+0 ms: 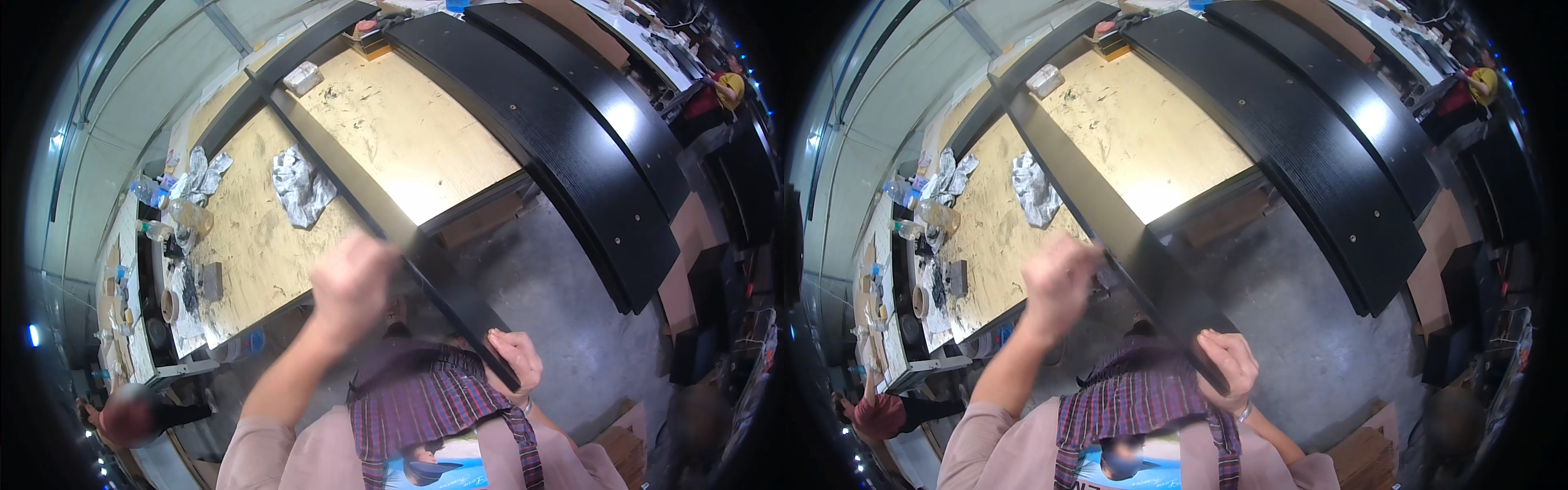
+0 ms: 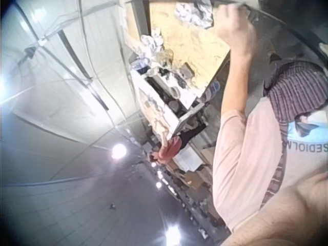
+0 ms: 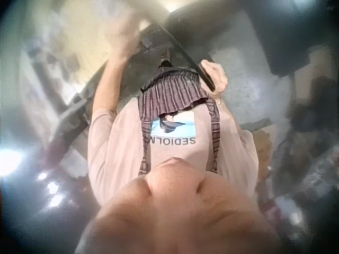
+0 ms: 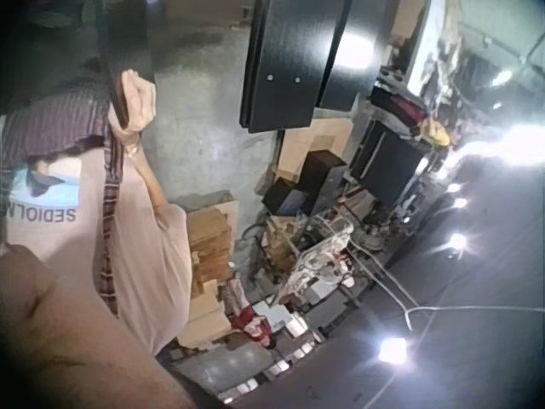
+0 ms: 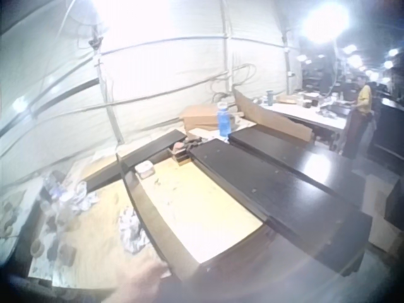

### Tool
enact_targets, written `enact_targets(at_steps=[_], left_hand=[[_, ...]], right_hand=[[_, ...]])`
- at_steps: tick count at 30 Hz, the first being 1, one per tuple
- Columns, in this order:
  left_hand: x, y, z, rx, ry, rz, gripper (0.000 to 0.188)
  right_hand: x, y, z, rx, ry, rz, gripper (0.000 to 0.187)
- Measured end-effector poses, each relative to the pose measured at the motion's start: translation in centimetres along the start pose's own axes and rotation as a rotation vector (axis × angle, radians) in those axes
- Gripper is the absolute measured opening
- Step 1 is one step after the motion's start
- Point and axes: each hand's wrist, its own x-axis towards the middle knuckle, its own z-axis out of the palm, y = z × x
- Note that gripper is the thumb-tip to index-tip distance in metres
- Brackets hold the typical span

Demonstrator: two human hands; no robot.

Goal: The person wipes a black wooden plank with a white cloth, then uses a sanding block to smooth the edges. They repeat this process, flipping the plank to work on different sides and edges.

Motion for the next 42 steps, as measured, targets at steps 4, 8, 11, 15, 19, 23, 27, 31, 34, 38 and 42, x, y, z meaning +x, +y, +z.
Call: enact_targets(at_steps=[4,8,11,15,19,23,27,31,34,38,42], left_hand=[[-0.1,-0.1,0.2,0.093,-0.014,0.052,0.012],[-0.6,2.7,0.2,-0.075,-0.075,0.111,0.008],[1.2,-1.9,-0.2,0.002,0.048,-0.147,0.007],[-1.1,3.9,-0.5,0.016,-0.108,0.204,0.017],[0.5,-1.6,0.6,0.003,0.085,-0.062,0.012],[-1.3,3.3,-0.4,-0.221,-0.144,0.114,0.011],[0.6,-1.5,0.6,-0.531,-0.017,-0.452,0.014],[0.4,-1.3,1.3,-0.56,-0.117,-0.533,0.012],[1.5,-1.3,1.2,-0.432,-0.098,-0.588,0.013],[2.0,-1.2,1.8,-0.345,-0.092,-0.442,0.009],[1.6,0.6,1.5,-0.243,-0.174,-0.296,0.01]], right_hand=[[-0.2,-0.1,0.0,-0.004,-0.01,-0.004,0.036],[-0.3,0.0,0.4,-0.006,0.006,-0.008,0.036],[-0.7,-0.1,0.1,-0.005,0.01,0.023,0.037],[-0.3,-0.4,0.5,0.01,0.03,0.033,0.038],[-0.3,-0.7,0.3,-0.01,0.026,0.057,0.039],[0.2,-0.6,0.3,0.025,0.031,0.081,0.039],[0.1,-0.5,0.1,0.051,0.056,0.134,0.037],[0.3,-0.5,0.1,0.103,0.075,0.19,0.036],[0.5,-0.1,-0.1,0.071,0.065,0.173,0.036],[0.7,-0.2,-0.3,0.056,0.074,0.187,0.034],[0.8,-0.1,-0.2,0.04,0.064,0.158,0.035]])
